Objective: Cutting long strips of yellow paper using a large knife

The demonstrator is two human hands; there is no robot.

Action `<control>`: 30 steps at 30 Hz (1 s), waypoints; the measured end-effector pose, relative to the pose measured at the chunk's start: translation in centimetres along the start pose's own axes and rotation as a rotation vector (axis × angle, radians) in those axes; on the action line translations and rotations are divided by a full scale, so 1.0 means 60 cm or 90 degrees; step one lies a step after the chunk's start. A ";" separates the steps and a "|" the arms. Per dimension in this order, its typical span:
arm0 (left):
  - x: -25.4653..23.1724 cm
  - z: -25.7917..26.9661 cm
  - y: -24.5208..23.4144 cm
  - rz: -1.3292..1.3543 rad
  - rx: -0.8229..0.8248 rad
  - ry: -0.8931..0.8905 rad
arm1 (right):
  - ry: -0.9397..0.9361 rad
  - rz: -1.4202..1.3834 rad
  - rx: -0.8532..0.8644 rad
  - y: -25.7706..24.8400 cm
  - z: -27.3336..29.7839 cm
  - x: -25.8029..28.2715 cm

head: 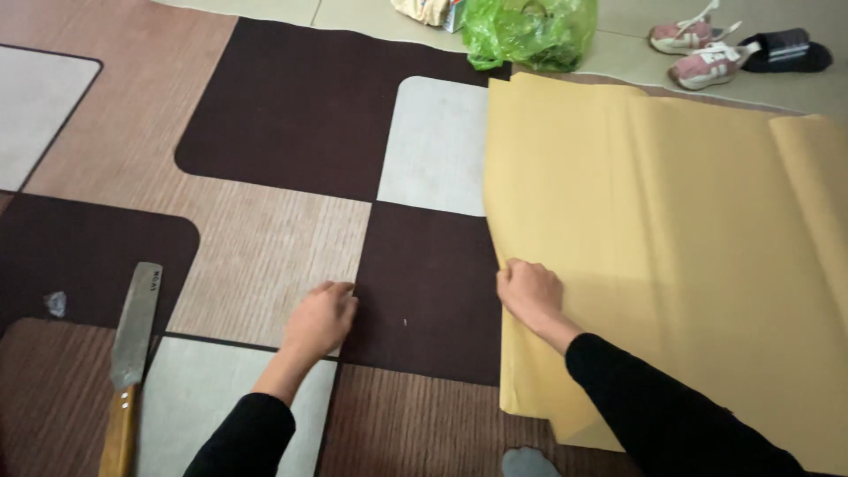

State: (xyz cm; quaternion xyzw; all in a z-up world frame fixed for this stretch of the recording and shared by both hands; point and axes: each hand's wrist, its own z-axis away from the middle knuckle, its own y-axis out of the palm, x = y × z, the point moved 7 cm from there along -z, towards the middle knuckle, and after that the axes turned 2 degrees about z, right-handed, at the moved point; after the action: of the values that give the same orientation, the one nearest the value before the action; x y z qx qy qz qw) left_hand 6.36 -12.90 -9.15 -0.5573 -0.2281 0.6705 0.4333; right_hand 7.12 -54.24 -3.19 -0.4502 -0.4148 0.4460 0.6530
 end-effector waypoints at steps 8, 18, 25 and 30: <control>-0.198 0.019 0.062 0.360 0.071 -0.135 | -0.151 -0.221 0.013 0.033 0.074 0.128; -0.018 -0.042 0.087 0.291 -0.062 -0.327 | -0.357 -0.184 -0.180 -0.086 0.110 0.127; 0.098 -0.023 0.057 0.336 -0.101 -0.335 | -0.181 0.104 0.117 0.045 0.021 0.054; 0.150 0.006 0.033 0.469 -0.133 -0.333 | -0.220 0.160 0.098 0.050 0.035 0.120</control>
State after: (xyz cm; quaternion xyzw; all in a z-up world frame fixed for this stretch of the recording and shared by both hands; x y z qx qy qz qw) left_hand 5.36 -6.35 -15.56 -0.4543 -0.1829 0.8712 0.0352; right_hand 6.39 -46.30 -4.53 -0.3641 -0.4260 0.6245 0.5440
